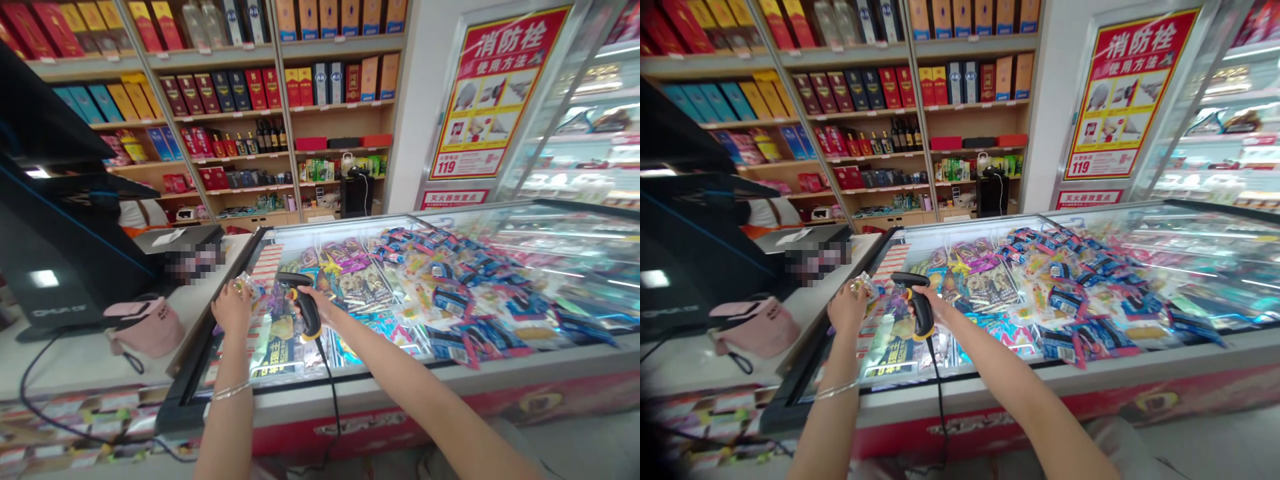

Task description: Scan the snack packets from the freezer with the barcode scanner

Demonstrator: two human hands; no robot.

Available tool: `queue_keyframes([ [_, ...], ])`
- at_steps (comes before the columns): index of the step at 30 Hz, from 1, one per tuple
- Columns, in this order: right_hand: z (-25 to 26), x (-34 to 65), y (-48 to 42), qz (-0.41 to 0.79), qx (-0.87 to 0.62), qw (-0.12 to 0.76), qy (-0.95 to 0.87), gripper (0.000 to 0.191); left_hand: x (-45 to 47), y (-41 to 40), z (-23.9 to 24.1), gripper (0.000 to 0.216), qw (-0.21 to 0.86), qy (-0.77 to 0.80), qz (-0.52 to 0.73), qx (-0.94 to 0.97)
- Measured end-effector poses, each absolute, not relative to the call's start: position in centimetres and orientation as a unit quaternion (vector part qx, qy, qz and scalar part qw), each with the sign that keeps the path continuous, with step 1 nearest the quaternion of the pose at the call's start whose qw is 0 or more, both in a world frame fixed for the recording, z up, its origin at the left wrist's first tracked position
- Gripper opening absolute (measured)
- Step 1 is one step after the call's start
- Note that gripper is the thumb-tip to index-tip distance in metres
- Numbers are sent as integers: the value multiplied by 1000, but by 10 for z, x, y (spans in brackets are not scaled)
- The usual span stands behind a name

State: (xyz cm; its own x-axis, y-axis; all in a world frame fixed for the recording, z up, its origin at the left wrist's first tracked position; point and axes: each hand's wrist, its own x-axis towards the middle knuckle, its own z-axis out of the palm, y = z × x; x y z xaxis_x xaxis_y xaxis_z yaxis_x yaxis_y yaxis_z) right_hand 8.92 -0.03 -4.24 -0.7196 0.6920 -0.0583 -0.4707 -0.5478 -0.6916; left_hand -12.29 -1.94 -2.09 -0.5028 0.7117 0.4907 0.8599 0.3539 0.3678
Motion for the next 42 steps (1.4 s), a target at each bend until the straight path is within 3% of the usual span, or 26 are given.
queue_keyframes([
  [12, -39, 87, -5, 834, -193, 365, -366, 27, -129, -19, -19, 50, 82, -836, -288, -460],
  [18, -39, 91, -2, 828, -194, 367, -377, 29, -123, -22, -16, 49, 118, -832, -298, -453],
  [31, 29, 202, -30, 794, -231, 424, -368, 20, -111, -19, -2, 35, 203, -628, -555, -506],
  [35, 41, 263, -41, 736, -253, 485, -398, 21, -64, -10, 30, 39, 184, -579, -619, -498],
  [42, 49, 360, -56, 658, -338, 569, -359, 20, 106, 19, 59, 40, 12, -455, -596, -662],
])
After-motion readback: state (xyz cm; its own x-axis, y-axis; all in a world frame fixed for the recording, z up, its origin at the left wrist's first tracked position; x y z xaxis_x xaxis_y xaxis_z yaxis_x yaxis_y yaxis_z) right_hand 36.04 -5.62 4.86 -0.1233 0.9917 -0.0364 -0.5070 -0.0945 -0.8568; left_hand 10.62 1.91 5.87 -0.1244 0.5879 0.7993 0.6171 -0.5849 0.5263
